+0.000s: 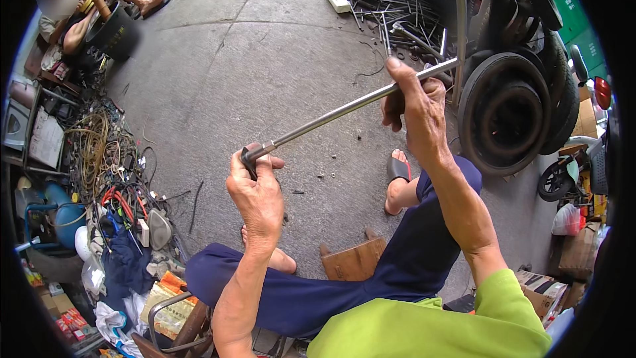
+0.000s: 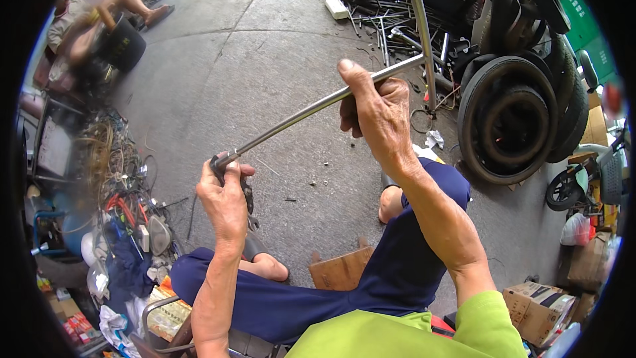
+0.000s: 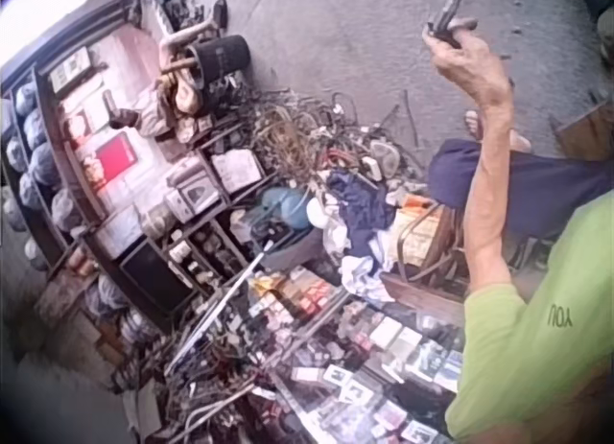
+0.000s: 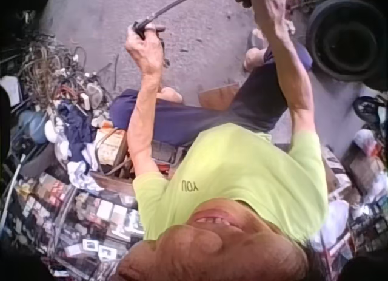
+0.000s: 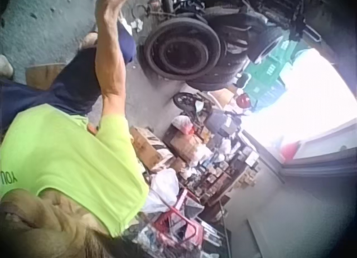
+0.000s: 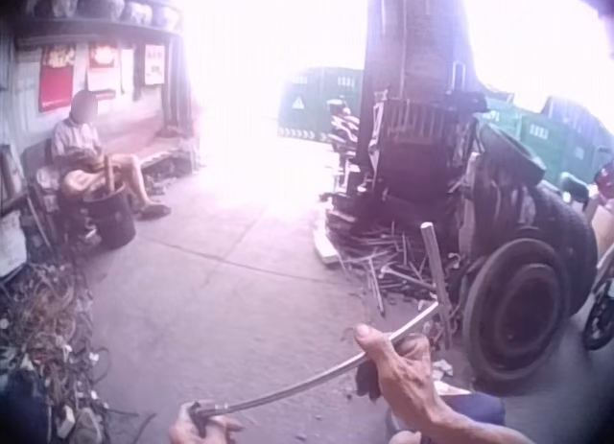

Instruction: The person assembles a T-handle wrench by attaching a handle to a socket and then inserting a metal rod. They repeatedly tighten and loosen the components to test the fit.

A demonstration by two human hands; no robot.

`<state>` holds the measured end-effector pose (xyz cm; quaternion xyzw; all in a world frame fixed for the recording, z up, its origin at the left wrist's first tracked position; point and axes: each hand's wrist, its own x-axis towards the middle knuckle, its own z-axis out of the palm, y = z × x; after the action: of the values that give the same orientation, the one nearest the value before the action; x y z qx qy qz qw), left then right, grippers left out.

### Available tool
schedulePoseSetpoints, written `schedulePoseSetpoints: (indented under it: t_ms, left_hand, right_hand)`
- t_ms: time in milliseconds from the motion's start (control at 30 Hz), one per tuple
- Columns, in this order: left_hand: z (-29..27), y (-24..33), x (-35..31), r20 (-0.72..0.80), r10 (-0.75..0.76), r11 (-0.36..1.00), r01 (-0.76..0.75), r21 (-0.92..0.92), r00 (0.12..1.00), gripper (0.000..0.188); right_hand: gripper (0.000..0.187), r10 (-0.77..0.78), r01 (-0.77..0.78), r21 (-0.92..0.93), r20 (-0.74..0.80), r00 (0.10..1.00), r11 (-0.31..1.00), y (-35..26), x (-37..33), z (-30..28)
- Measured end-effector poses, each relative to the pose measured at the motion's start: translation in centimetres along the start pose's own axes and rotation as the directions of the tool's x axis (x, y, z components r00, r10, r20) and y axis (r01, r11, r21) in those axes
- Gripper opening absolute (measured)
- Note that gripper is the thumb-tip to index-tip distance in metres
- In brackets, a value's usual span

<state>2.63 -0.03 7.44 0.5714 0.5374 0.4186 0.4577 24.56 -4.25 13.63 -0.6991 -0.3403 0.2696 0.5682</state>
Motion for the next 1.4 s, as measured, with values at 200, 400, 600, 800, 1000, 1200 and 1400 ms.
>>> schedulePoseSetpoints:
  t_ms: [200, 400, 600, 800, 1000, 1200, 1400]
  left_hand:
    - [-0.5, 0.3, 0.8, -0.015, -0.009, 1.000, 0.009, -0.012, 1.000, 0.013]
    - [-0.7, -0.4, 0.8, 0.027, 0.071, 0.995, -0.073, 0.070, 0.997, 0.012]
    - [-0.7, -0.4, 0.7, 0.052, -0.065, 0.997, 0.067, -0.034, 0.997, 0.011]
    - [-0.8, -0.5, 1.0, 0.045, -0.065, 0.997, 0.066, -0.036, 0.997, 0.010]
    - [-0.5, -0.8, 0.8, 0.057, -0.047, 0.998, 0.050, -0.050, 0.997, 0.009]
    - [-0.4, -0.1, 0.9, 0.040, -0.054, 0.998, 0.056, -0.043, 0.998, 0.016]
    - [-0.6, 0.1, 1.0, 0.075, -0.095, 0.994, 0.098, -0.039, 0.993, 0.019]
  right_hand:
    - [0.048, 0.008, -0.034, 0.216, 0.122, 0.993, 0.976, 1.3, 0.6, 0.3]
    - [0.036, 0.037, -0.104, 0.227, 0.283, 0.958, 0.968, 1.5, 1.5, -1.0]
    - [0.032, 0.055, -0.152, 0.246, 0.362, 0.930, 0.957, 1.6, 1.6, -1.5]
    - [0.029, 0.049, -0.195, 0.348, 0.387, 0.921, 0.917, 1.8, 1.4, -1.3]
    - [0.024, 0.078, -0.191, 0.350, 0.314, 0.946, 0.917, 1.3, 1.1, -1.2]
    - [0.047, 0.137, -0.189, 0.346, 0.170, 0.976, 0.919, 0.5, 0.7, -0.3]
    - [0.052, -0.030, 0.029, 0.035, 0.044, 0.999, 0.999, -0.1, 0.6, 0.0]
